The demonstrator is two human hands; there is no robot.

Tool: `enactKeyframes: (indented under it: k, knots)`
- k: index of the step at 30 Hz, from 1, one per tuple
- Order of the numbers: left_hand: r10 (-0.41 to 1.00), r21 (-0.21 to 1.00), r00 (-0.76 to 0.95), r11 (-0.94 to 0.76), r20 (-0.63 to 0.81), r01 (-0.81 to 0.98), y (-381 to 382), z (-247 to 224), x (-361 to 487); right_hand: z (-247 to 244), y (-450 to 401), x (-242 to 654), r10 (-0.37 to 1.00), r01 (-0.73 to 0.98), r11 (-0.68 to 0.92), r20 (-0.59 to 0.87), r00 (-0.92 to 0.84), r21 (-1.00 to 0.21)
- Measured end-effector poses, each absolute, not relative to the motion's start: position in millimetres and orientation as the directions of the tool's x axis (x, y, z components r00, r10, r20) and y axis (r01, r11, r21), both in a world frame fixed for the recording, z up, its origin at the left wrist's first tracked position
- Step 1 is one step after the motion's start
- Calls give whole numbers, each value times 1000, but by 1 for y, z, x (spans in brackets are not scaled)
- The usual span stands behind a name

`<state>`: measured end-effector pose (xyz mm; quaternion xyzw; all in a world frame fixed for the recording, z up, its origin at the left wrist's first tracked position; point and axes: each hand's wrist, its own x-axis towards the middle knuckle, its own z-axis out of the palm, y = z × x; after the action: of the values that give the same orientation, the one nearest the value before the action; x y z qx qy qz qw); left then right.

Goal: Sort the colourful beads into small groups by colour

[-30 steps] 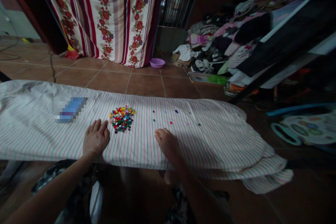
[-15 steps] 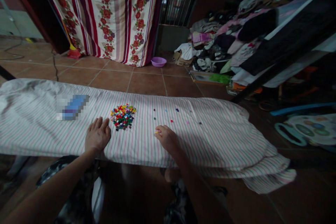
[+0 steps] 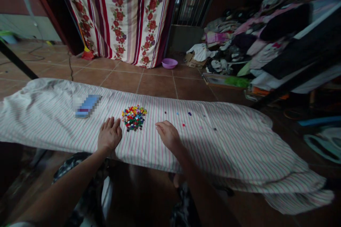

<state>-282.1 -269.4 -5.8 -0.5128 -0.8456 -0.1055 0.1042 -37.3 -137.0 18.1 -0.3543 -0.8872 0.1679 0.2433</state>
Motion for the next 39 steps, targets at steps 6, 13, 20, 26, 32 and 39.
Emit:
enactKeyframes:
  k: [6, 13, 20, 26, 32, 39]
  knots:
    - [842, 77, -465, 463, 272, 883, -269, -4, -280, 28, -146, -74, 655, 496, 729, 270, -705, -472]
    - [841, 75, -471, 469, 265, 880, -268, -2, -279, 34, -156, -103, 607, 455, 772, 299, -736, -444]
    - [837, 70, -463, 464, 292, 883, -268, -4, -278, 28, -169, -131, 539, 449, 836, 313, -782, -316]
    - [834, 66, -455, 458, 311, 886, -268, -6, -280, 18, -170, -151, 564, 479, 820, 302, -768, -313]
    - [831, 74, -456, 457, 318, 886, -267, -8, -280, 15, -170, -162, 588, 512, 808, 339, -735, -293]
    - [835, 83, -455, 453, 310, 888, -268, -5, -279, 19, -171, -170, 585, 533, 811, 330, -741, -242]
